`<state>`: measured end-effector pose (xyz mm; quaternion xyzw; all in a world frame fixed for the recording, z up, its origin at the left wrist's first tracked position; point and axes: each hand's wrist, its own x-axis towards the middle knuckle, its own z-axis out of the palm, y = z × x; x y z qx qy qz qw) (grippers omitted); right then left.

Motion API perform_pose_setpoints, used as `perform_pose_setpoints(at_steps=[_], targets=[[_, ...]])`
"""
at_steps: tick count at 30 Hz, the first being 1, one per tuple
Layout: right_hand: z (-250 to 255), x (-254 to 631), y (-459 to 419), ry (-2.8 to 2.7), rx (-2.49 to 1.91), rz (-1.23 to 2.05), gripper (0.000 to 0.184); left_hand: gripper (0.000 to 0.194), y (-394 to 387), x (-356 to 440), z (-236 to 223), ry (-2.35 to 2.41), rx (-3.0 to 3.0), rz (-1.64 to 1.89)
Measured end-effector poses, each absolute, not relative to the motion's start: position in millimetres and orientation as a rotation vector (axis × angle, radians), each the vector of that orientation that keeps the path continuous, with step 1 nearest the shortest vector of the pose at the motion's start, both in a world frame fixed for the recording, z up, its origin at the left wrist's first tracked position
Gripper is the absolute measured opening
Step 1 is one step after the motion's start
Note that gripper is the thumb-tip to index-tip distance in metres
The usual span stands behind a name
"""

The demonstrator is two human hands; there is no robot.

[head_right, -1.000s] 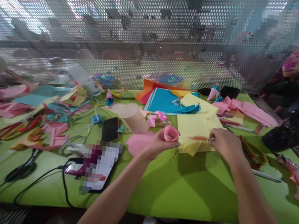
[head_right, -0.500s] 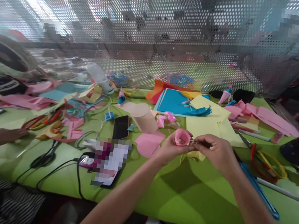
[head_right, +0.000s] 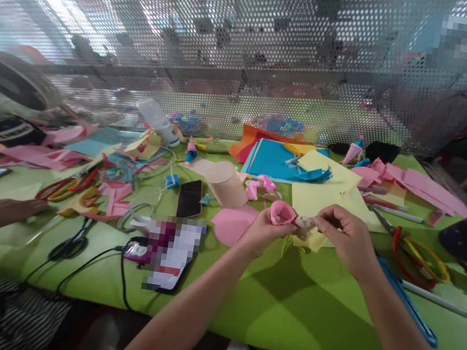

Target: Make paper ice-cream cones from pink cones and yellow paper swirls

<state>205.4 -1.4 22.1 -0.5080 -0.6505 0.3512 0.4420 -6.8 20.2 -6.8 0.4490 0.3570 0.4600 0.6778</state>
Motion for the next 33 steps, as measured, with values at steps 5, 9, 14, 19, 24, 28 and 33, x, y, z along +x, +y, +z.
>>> perform_pose_setpoints(at_steps=[5,9,14,19,24,28,33], targets=[[11,208,3,-1.419,-1.141,1.124,0.025,0.033,21,-8,-7,0.849,1.068,1.056],[7,205,5,-1.296,-1.065,1.270,0.026,0.038,18,-6,-1,0.842,1.019,1.021],[11,196,2,-1.278,-1.085,1.311,0.043,0.051,17,-5,0,0.798,0.983,1.111],[9,199,6,-1.321,-1.167,1.151,0.041,0.051,18,-6,-2,0.750,0.960,1.036],[2,203,10,-1.204,-1.104,1.130,0.032,0.042,18,-6,-1,0.840,0.974,1.041],[-2,204,11,-1.174,-1.061,1.104,0.027,0.034,22,-8,-6,0.928,1.026,1.055],[-5,213,13,-1.197,-1.038,1.087,0.029,0.030,29,-16,-11,1.215,1.380,0.965]])
